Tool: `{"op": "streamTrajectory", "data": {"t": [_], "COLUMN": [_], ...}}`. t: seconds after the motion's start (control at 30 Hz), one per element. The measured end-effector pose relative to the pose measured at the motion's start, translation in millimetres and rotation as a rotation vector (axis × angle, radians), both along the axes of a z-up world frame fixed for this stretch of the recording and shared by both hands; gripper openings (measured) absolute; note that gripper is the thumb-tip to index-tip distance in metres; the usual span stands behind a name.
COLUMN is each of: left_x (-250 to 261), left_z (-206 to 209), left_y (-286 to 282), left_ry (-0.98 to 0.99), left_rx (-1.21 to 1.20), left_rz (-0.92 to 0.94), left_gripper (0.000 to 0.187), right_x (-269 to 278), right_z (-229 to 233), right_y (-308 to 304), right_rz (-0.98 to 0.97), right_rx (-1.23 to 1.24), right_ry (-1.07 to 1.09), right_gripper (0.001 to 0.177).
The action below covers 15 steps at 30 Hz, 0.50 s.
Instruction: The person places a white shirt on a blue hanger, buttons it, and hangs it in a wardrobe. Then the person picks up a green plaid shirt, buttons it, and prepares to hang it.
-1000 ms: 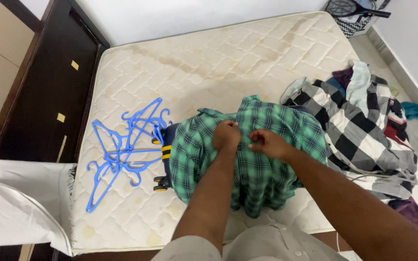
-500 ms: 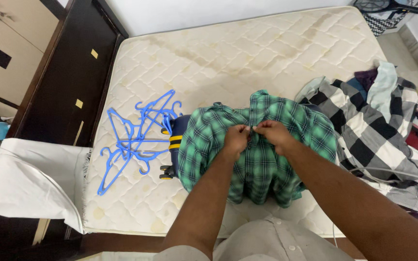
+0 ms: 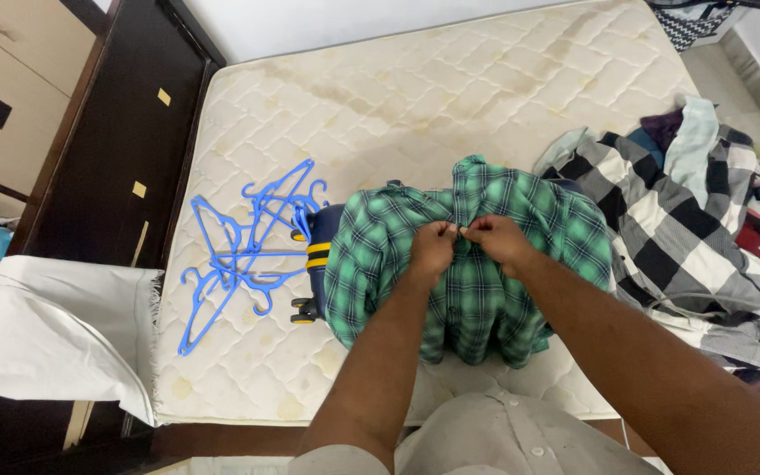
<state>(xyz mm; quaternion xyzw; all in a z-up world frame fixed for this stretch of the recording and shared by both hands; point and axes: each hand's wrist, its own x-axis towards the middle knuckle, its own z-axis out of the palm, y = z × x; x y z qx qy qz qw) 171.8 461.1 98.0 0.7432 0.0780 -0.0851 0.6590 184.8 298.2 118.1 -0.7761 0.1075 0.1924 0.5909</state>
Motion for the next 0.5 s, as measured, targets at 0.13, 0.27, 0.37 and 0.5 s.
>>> {"op": "streamTrajectory", "data": {"t": [0.13,0.27,0.37,0.5], "left_x": [0.0,-0.7,-0.8,-3.2], "left_z": [-2.0,-5.1,-5.5,-0.8], "left_y": [-1.2,0.1,0.0,-0.2], "left_ry": [0.012,0.020,0.005,0.015], "left_rx": [0.014,-0.020,-0.017,-0.052], "left_rz": [-0.003,-0.036,-0.033,-0.048], "left_gripper": [0.028,0.029,0.026,0.024], "right_x": [1.2,5.0,5.9,1.2], "right_z": [-8.7,-20.6,-25.0,-17.6], "right_y": [-4.4,-9.6,-12.3,-12.6], "right_rz": [0.028,0.056,0.079,0.067], "right_rx": [0.056,0.058,0.095,0.056], "right_ry": [-0.017,-0.045,-0.065,-0.043], "right_gripper": [0.021,0.020,0.020,0.022]}}
